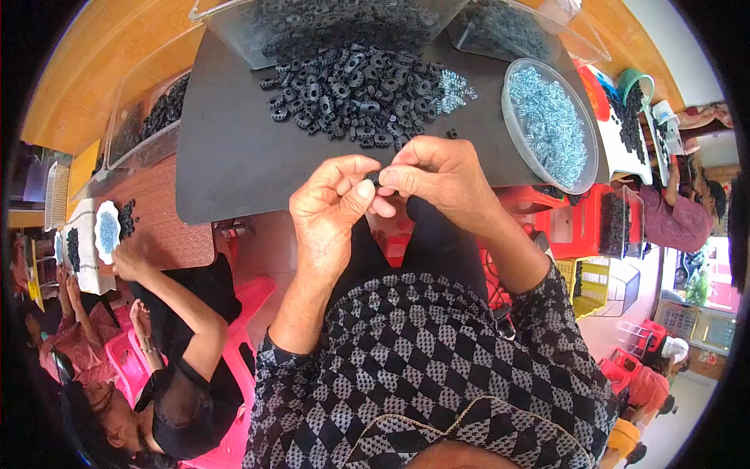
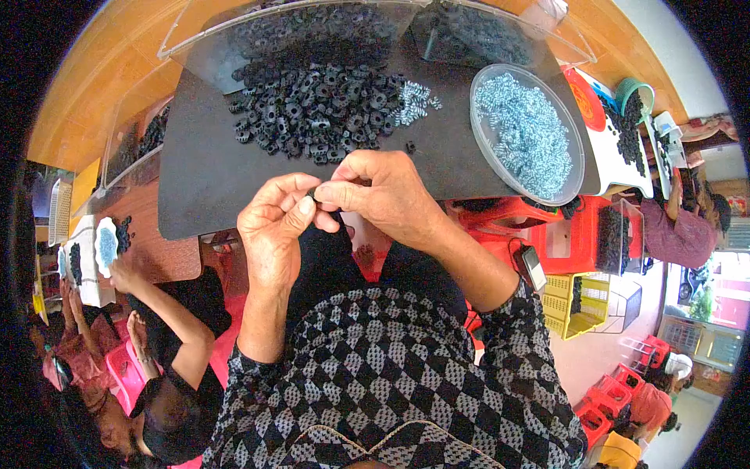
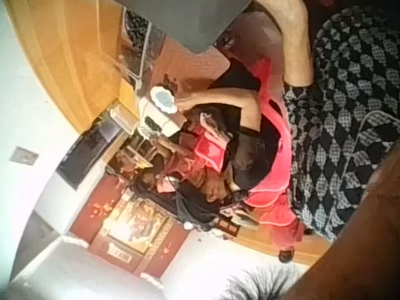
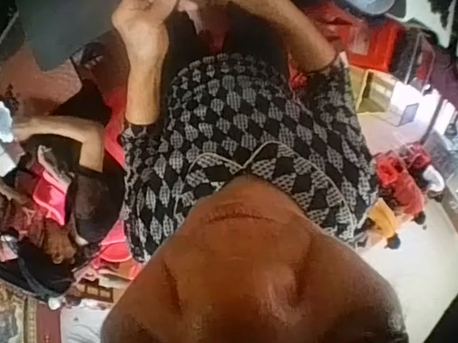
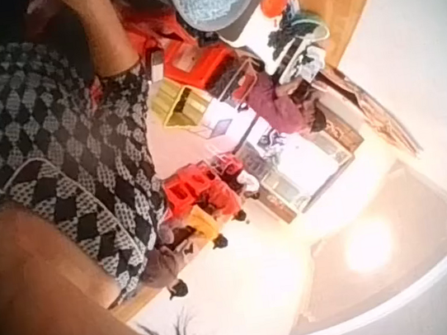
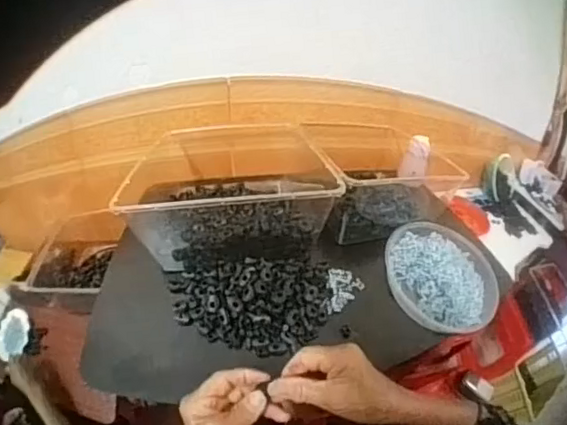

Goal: Manual assembly of small plastic components by inserting decorative or functional bits into them.

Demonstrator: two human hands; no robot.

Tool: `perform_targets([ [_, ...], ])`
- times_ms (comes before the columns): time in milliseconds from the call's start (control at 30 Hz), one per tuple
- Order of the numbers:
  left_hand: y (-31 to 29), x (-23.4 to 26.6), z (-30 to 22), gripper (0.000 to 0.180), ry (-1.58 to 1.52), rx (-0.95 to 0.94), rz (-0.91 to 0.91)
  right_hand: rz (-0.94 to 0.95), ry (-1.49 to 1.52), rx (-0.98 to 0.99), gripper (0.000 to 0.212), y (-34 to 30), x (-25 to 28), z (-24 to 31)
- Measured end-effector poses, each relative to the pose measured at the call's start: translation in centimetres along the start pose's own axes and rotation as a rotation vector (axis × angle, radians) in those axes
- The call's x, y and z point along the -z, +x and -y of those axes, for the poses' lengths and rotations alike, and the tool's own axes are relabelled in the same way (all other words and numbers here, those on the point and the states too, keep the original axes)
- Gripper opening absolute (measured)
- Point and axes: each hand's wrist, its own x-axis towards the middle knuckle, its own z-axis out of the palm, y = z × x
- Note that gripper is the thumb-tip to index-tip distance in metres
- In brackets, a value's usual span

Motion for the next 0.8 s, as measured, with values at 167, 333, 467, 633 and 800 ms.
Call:
perform_targets([
  [167, -0.7, -0.2, -0.4, 0.017, 0.008, 0.078, 0.017, -0.020, -0.023, -0.001, 0.020, -0.6, -0.1, -0.2],
  [333, -0.2, 0.7, -0.5, 0.015, -0.037, 0.012, -0.063, 0.048, -0.586, 0.691, 0.013, -2.7, -0.9, 1.9],
  [467, 0.7, 1.6, -0.7, 0.019, -0.226, 0.042, 0.067, 0.862, 0.012, 0.633, 0.028, -6.2, -3.5, 3.0],
  [633, 0.9, 0.7, 0.1, 0.021, -0.328, 0.062, 0.123, 0.982, 0.073, 0.666, 0.015, -9.1, -7.5, 0.8],
  [800, 0.6, 0.7, 0.6, 0.022, -0.310, 0.090, 0.139, 0.822, 0.358, 0.591, 0.017, -9.6, -9.8, 1.4],
])
